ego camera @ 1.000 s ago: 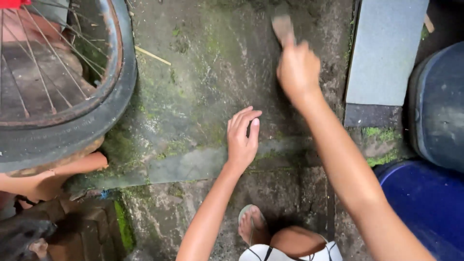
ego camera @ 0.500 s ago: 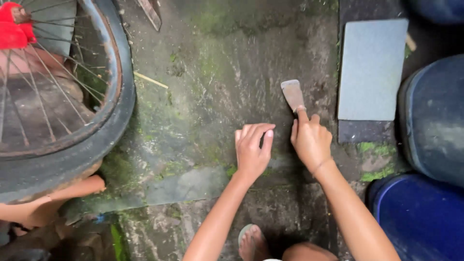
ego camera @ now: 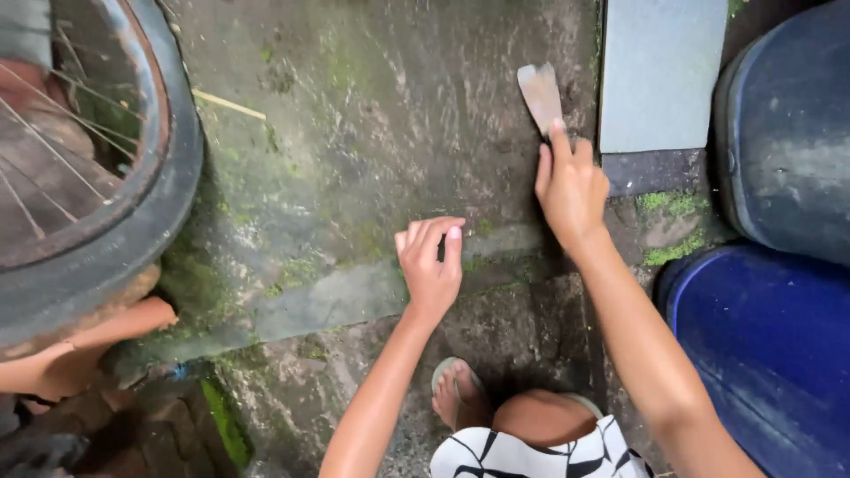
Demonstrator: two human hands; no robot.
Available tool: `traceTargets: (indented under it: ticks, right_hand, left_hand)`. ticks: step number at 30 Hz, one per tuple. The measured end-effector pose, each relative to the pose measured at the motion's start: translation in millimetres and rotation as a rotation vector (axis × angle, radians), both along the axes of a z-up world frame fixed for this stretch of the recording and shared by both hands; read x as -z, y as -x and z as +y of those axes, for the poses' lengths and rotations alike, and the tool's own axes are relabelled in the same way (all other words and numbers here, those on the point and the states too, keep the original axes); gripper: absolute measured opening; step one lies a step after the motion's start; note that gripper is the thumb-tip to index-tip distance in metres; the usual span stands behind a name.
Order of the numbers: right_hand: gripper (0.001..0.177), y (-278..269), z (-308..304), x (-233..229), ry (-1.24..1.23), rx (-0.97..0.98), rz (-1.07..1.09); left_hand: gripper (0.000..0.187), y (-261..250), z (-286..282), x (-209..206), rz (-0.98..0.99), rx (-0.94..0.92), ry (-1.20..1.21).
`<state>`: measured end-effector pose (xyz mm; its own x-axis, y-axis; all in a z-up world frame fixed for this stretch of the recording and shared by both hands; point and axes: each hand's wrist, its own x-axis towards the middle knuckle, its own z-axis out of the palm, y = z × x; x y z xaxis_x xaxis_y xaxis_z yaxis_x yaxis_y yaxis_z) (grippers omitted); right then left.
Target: Scraping moss and dirt from a concrete floor using a hand-held metal scraper.
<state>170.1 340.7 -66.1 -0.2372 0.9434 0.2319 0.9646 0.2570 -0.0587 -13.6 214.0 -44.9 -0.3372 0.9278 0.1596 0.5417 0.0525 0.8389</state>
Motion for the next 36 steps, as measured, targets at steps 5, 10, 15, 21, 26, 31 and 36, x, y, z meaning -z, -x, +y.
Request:
traceTargets:
  ticks: [5,10,15,21,26,31,36]
  right_hand:
    - [0.024,-30.0,-131.5,-37.0,0.158,-0.042,-0.047]
    - [0.022,3.8,-77.2,-10.3,-0.001,-0.110,-0.080]
    - [0.025,-22.7,-158.0,-38.5,0.210,-0.176,-0.104]
    - [0.022,50.6,-66.3,-8.2,0.097,-0.266,0.036]
    - [0.028,7.5,-145.4,-30.8,0.241,-0.340,-0.077]
    - [0.028,67.5,-103.5,-9.4,0.150,-0.426,0.050]
    - [0.028,7.0,-178.4,-36.8,0.313,-0.403,-0.052]
  left_hand:
    - [0.023,15.5,-36.9,-4.2,-0.047,-0.065,-0.035]
    - [0.029,15.1,-47.8,9.9,-0.002,-0.151,-0.025]
    - [0.033,20.7,-50.8,-2.1,-0.020,-0.196,-0.040]
    - [0.032,28.8,-55.8,-0.7,-0.020,-0.288,-0.069]
    - [0.030,41.5,-61.9,-4.9,0.006,-0.329,-0.074]
    - [0.031,41.6,-61.1,-6.0,-0.011,-0.393,-0.086]
    - [0.032,53.5,-88.7,-8.3,0.021,-0.451,-0.047]
